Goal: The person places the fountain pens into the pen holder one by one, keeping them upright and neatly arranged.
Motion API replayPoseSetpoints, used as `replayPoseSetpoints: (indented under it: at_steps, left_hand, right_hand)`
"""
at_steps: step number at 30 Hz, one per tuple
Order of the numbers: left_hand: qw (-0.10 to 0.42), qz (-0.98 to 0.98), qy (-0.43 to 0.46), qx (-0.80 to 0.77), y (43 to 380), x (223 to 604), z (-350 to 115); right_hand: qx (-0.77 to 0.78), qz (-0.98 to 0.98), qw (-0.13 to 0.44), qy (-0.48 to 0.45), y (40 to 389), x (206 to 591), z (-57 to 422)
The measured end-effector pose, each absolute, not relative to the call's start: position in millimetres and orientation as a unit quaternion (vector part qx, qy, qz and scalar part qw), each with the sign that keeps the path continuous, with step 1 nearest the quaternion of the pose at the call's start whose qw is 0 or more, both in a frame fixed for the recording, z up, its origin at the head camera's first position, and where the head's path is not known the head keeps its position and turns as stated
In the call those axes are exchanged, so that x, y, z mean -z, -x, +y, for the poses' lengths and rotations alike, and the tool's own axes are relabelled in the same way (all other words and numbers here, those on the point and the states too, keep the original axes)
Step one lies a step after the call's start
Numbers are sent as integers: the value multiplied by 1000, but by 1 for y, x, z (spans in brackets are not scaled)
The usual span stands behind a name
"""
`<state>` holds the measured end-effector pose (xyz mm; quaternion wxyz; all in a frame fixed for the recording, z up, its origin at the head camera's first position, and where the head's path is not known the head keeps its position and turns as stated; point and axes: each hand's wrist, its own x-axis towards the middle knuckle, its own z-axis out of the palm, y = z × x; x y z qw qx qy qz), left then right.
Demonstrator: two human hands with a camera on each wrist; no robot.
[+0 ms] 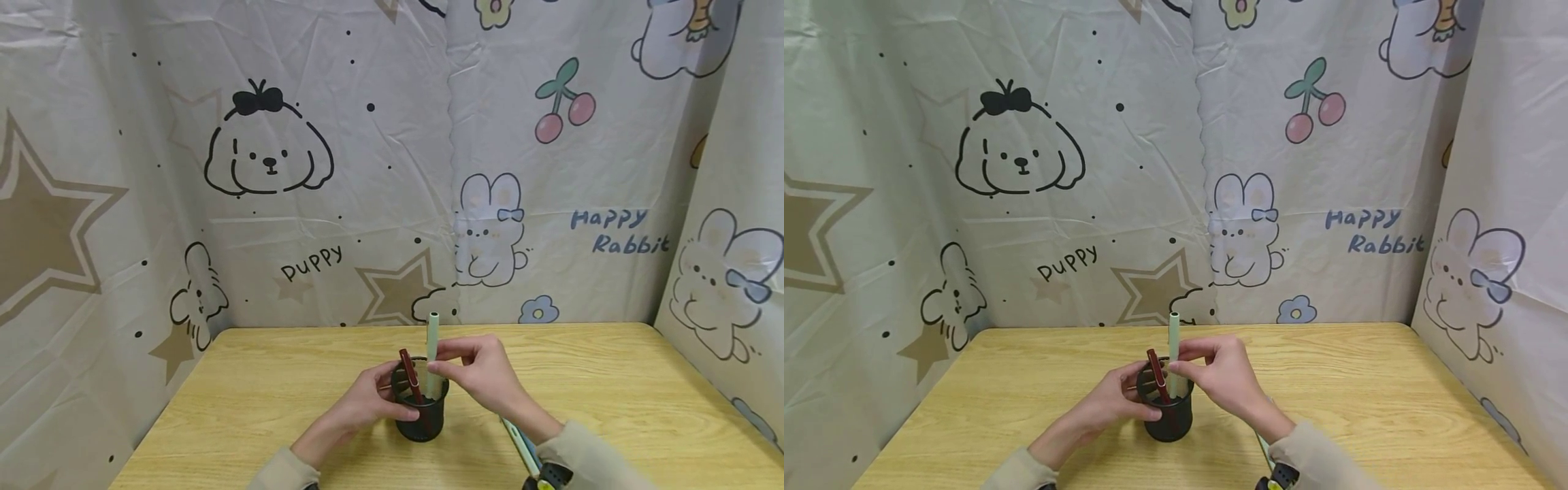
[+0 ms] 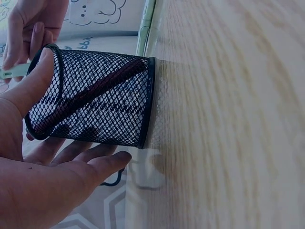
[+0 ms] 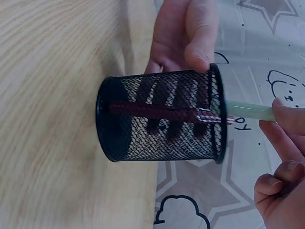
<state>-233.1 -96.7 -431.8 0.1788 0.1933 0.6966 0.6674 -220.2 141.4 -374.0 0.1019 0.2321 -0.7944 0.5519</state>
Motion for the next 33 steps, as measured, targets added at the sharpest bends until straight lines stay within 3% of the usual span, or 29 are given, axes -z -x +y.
replayPoseSetpoints:
  at_steps: [33]
  left_hand:
    - [187, 685, -191, -678, 232, 430, -96]
  right_hand:
    - [-504, -824, 48, -252, 222, 395, 122]
